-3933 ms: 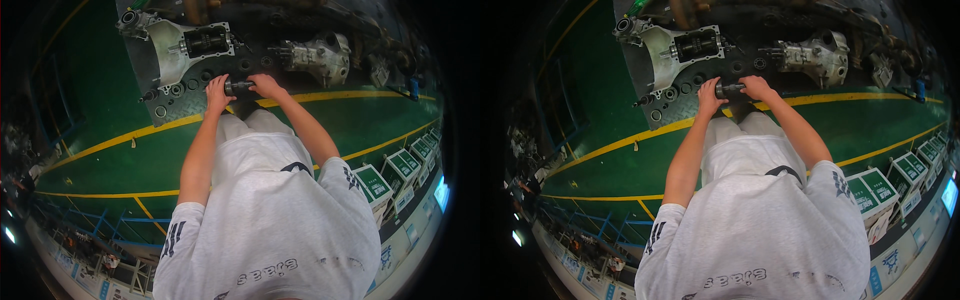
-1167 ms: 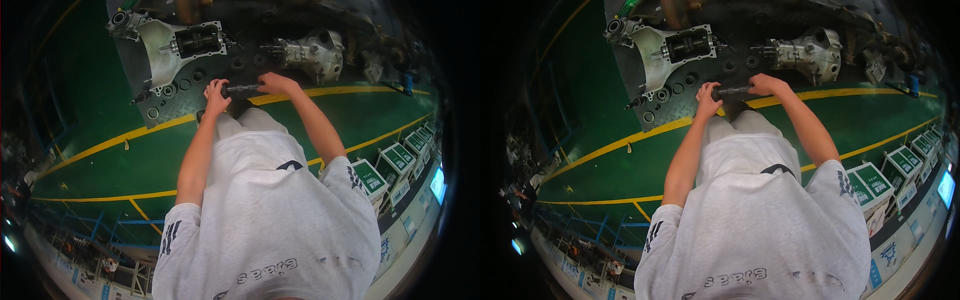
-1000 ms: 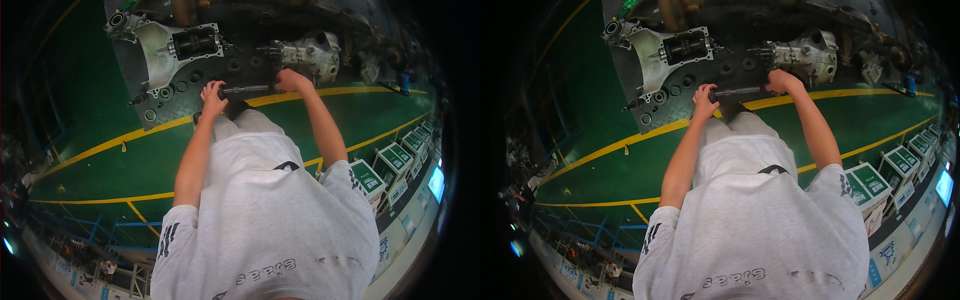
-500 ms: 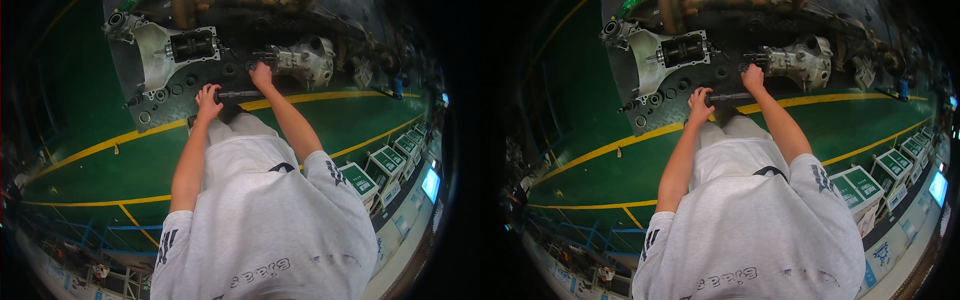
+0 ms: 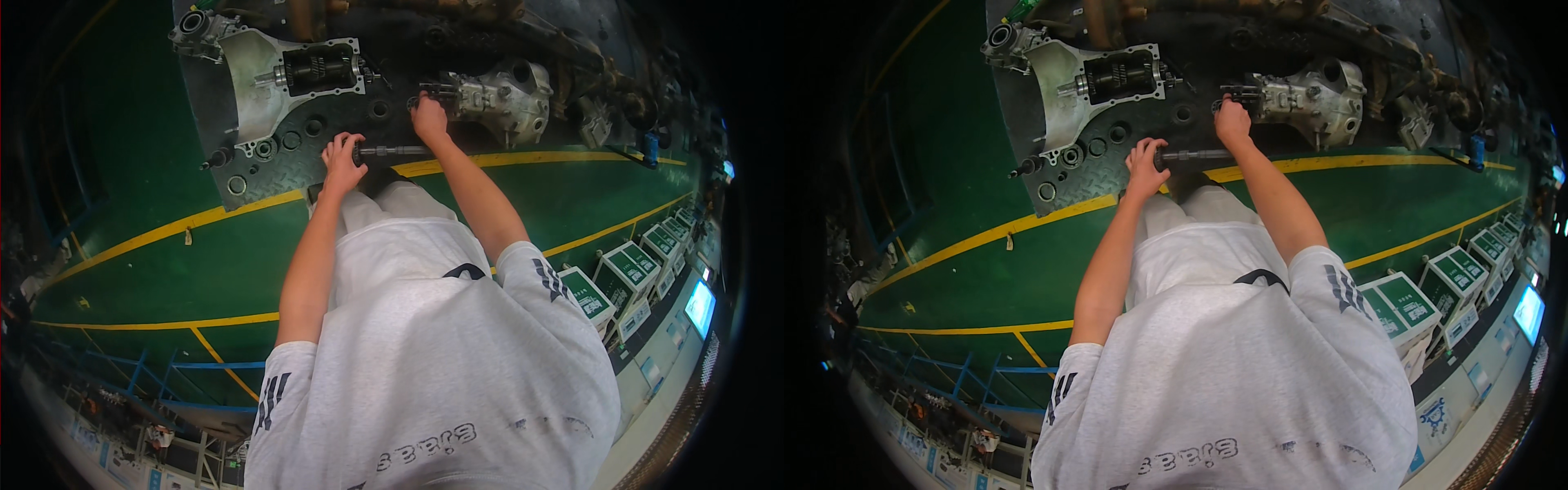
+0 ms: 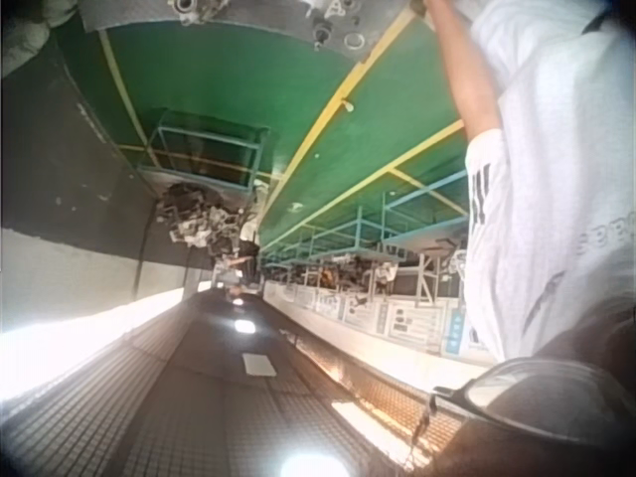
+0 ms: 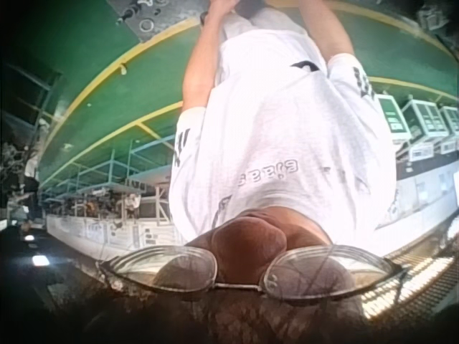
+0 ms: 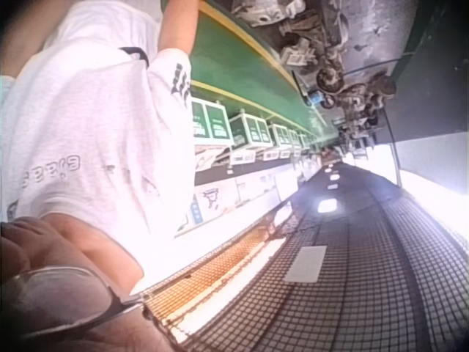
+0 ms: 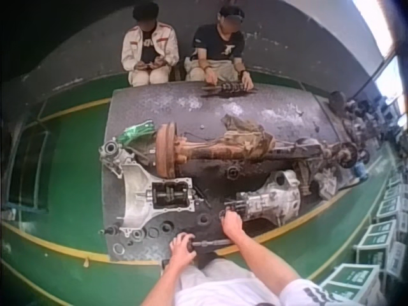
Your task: The person handles a camshaft and a small bearing by hand, turning the parts over and aligning them with a metal housing on a green work table.
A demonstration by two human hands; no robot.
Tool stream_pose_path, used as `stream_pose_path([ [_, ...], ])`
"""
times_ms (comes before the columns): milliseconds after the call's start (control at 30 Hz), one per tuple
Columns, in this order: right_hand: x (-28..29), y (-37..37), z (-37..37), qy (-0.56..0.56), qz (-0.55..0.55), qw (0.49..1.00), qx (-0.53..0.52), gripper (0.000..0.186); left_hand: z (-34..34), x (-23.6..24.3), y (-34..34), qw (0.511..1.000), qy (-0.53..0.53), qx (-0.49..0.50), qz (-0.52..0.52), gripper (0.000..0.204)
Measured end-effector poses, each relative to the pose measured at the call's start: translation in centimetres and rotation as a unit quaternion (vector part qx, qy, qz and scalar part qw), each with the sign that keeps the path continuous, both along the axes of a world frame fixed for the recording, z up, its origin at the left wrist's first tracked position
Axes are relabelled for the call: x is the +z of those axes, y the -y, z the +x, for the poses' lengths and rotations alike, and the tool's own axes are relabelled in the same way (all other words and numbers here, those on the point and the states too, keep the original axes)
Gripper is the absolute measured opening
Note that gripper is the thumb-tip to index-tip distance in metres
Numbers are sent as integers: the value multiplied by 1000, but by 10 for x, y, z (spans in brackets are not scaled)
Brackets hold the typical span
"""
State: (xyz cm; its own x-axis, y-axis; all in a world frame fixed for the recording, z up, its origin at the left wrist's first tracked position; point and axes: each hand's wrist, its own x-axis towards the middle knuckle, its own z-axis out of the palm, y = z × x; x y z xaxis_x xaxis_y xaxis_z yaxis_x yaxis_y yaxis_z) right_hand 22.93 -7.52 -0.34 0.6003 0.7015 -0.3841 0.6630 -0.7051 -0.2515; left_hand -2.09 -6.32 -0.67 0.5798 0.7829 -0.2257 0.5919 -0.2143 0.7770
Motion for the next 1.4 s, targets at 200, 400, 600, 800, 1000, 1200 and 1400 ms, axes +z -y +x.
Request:
stream_pose_path([
  [200,49,10,-15,-90,-3,992,84,33,-4,1,-1,1000,-4,13,-10,65],
  [400,82,57,37,-279,48,954,98,34,-3,-1,-2,1000,-5,11,-13,64],
  [600,96,66,34,-303,-41,949,78,32,-3,0,-2,1000,0,-9,-7,64],
  [800,81,83,28,-364,-55,930,-13,33,-3,-1,-3,1000,-1,2,-7,64],
  [1000,35,91,-33,-475,66,848,-227,32,-1,-2,-3,1000,-1,-1,-6,65],
  [1200,23,92,-69,-547,181,675,-460,30,2,0,0,999,-9,25,-18,65],
  [1400,7,71,-89,-538,154,738,-378,46,4,0,3,998,-2,59,-28,66],
])
